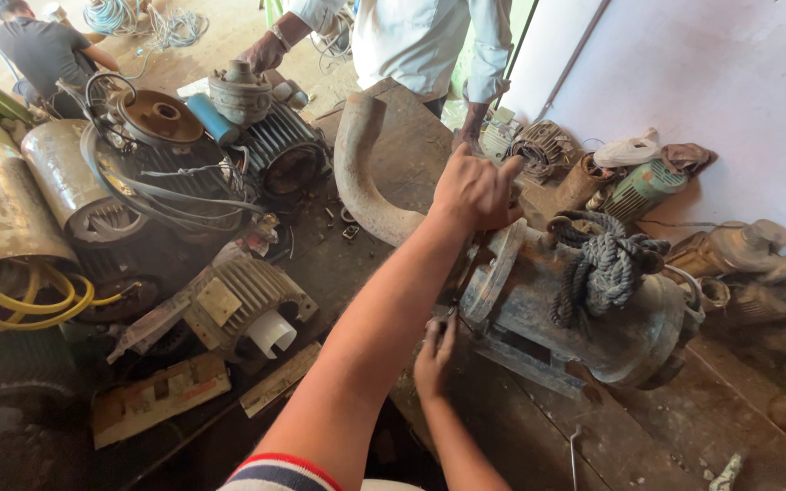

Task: The person uses a wrench to loosen and remove bolts from a motor housing, then uses a hammer to tap a metal band into place. The person handles the motor, bolts, and tools on a cluttered workbench.

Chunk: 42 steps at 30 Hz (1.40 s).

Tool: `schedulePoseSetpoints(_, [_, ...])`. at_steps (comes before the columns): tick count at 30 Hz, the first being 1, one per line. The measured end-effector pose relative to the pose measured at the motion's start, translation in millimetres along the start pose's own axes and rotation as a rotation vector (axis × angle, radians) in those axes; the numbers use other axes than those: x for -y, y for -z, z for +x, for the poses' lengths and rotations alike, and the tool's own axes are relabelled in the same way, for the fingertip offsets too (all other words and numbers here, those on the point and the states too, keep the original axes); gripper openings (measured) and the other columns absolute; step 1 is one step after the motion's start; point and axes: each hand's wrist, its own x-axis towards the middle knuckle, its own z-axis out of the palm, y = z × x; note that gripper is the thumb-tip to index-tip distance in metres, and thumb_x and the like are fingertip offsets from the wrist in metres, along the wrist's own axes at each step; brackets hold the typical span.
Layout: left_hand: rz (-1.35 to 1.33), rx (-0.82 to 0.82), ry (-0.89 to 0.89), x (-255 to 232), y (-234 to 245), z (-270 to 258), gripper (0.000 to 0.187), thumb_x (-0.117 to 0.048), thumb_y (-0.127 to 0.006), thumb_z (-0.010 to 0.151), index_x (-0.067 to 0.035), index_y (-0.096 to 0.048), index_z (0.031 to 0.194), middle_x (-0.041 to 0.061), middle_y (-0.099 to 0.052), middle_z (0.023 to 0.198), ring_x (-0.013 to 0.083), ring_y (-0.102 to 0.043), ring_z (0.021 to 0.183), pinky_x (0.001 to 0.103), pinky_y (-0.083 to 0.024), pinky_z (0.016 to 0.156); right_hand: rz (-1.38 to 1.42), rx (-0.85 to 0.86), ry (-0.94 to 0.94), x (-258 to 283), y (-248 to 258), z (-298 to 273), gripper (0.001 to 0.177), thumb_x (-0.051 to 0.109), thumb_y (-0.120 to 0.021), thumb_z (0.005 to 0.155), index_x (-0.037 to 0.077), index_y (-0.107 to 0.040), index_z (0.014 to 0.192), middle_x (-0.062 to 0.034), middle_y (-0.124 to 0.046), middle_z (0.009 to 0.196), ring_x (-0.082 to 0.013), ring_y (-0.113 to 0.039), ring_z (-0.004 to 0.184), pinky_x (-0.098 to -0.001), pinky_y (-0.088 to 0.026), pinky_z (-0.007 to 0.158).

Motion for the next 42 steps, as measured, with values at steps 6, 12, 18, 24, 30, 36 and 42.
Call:
schedulePoseSetpoints(6, [-0.012, 0.039, 0.024, -3, -2, 2, 0.057, -0.061, -0.061, 0.089, -0.018, -0.052, 0.127, 0.005, -0.068, 0.069, 0.0225, -0.069, 0.065, 0.042, -0.043, 0.096, -0.237, -0.075, 0.121, 13, 13, 17, 0.040, 0.024, -0.046, 0.113, 0.001, -0.055, 0.146, -0.0168, -0.064, 0.138, -0.0277, -0.060, 0.127, -0.0369, -0.047, 0.103])
schedulePoseSetpoints(12, [-0.010, -0.021, 0.016, 7, -3, 1, 0.065, -0.066, -0.064, 0.086, -0.017, -0.052, 0.127, 0.009, -0.071, 0.072, 0.0261, -0.070, 0.070, 0.045, -0.040, 0.102, 0.083, -0.031, -0.117, 62, 1, 5, 0.039, 0.023, -0.048, 0.107, 0.004, -0.060, 0.138, 0.0012, -0.055, 0.082, -0.0084, -0.044, 0.057, -0.0263, -0.038, 0.050])
schedulePoseSetpoints(18, [-0.043, -0.064, 0.017, 5, -11, 3, 0.056, -0.058, -0.065, 0.085, -0.017, -0.053, 0.121, 0.011, -0.073, 0.075, 0.0284, -0.072, 0.072, 0.043, -0.043, 0.097, 0.348, -0.076, -0.477, 91, 6, 8, 0.032, 0.021, -0.050, 0.107, 0.005, -0.063, 0.132, 0.0026, -0.054, 0.081, -0.0057, -0.040, 0.057, -0.0253, -0.032, 0.047])
schedulePoseSetpoints(24, [-0.041, -0.138, 0.002, 3, -19, 3, 0.052, -0.055, -0.065, 0.084, -0.018, -0.055, 0.118, 0.010, -0.073, 0.076, 0.0300, -0.072, 0.073, 0.045, -0.044, 0.094, 0.349, -0.039, -0.392, 78, 10, 5, 0.037, 0.021, -0.050, 0.107, 0.011, -0.057, 0.142, 0.0039, -0.055, 0.086, -0.0041, -0.042, 0.060, -0.0236, -0.035, 0.050])
schedulePoseSetpoints(30, [-0.052, -0.144, 0.001, 9, -17, -3, 0.060, -0.059, -0.064, 0.082, -0.016, -0.054, 0.123, 0.011, -0.073, 0.071, 0.0303, -0.072, 0.069, 0.046, -0.042, 0.096, 0.363, -0.020, -0.349, 82, 6, 4, 0.033, 0.022, -0.051, 0.107, 0.008, -0.061, 0.135, 0.0035, -0.054, 0.084, -0.0054, -0.039, 0.055, -0.0251, -0.031, 0.045])
schedulePoseSetpoints(36, [-0.076, -0.125, 0.009, 9, -40, -8, 0.059, -0.058, -0.064, 0.084, -0.017, -0.056, 0.127, 0.011, -0.072, 0.074, 0.0307, -0.071, 0.073, 0.046, -0.040, 0.103, 0.518, -0.021, -0.728, 99, 21, 16, 0.020, 0.018, -0.050, 0.105, 0.009, -0.062, 0.118, 0.0013, -0.052, 0.080, -0.0075, -0.035, 0.050, -0.0258, -0.026, 0.042])
schedulePoseSetpoints(42, [0.124, -0.496, -0.074, 14, -68, -3, 0.087, -0.072, -0.065, 0.080, -0.013, -0.050, 0.143, 0.013, -0.070, 0.085, 0.0307, -0.067, 0.087, 0.056, -0.035, 0.110, 0.868, 0.174, -0.854, 117, 27, 47, 0.007, 0.004, -0.053, 0.106, 0.002, -0.056, 0.113, -0.0043, -0.060, 0.096, -0.0102, -0.046, 0.063, -0.0275, -0.037, 0.053])
